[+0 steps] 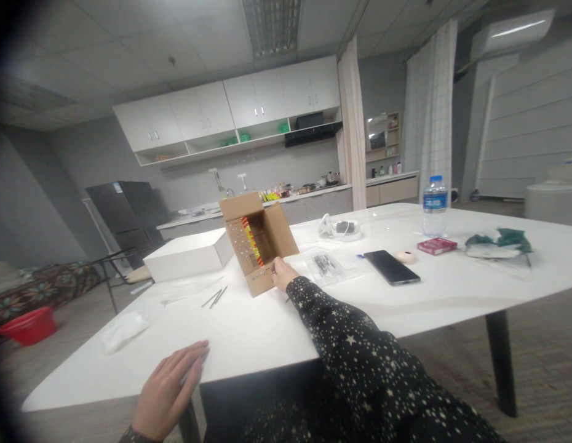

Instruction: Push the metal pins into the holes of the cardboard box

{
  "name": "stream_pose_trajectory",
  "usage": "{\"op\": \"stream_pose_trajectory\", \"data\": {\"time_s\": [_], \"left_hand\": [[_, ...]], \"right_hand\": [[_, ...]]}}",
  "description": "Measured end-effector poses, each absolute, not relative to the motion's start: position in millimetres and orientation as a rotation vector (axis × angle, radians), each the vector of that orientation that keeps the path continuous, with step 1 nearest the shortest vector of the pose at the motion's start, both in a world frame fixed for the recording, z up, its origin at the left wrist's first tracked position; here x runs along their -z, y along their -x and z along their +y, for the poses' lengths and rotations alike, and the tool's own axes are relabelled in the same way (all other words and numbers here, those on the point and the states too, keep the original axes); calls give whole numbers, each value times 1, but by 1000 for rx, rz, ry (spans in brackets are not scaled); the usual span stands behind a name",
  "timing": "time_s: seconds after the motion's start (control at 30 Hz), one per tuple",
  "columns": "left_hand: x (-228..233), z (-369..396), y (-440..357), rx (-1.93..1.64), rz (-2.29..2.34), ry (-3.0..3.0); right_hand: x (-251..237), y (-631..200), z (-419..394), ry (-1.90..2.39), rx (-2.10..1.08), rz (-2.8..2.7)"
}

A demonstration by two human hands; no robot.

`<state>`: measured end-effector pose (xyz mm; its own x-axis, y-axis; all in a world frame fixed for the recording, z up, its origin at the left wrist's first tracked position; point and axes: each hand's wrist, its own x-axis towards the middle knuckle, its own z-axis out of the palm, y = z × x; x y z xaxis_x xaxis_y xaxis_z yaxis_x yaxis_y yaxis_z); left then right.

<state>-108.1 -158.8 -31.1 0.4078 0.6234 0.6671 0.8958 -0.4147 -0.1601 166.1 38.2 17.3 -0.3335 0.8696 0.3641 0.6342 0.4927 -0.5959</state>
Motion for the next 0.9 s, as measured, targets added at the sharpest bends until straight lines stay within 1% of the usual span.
{"op": "stream_pose_trajectory", "data": {"time_s": [0.47, 0.9], "left_hand": [[32, -159, 108, 712, -1299, 2175], [34, -159, 108, 679, -1297, 2172]], "right_hand": [[-8, -165, 47, 1302, -406, -2261], [-9, -166, 47, 1238, -351, -2145]]}}
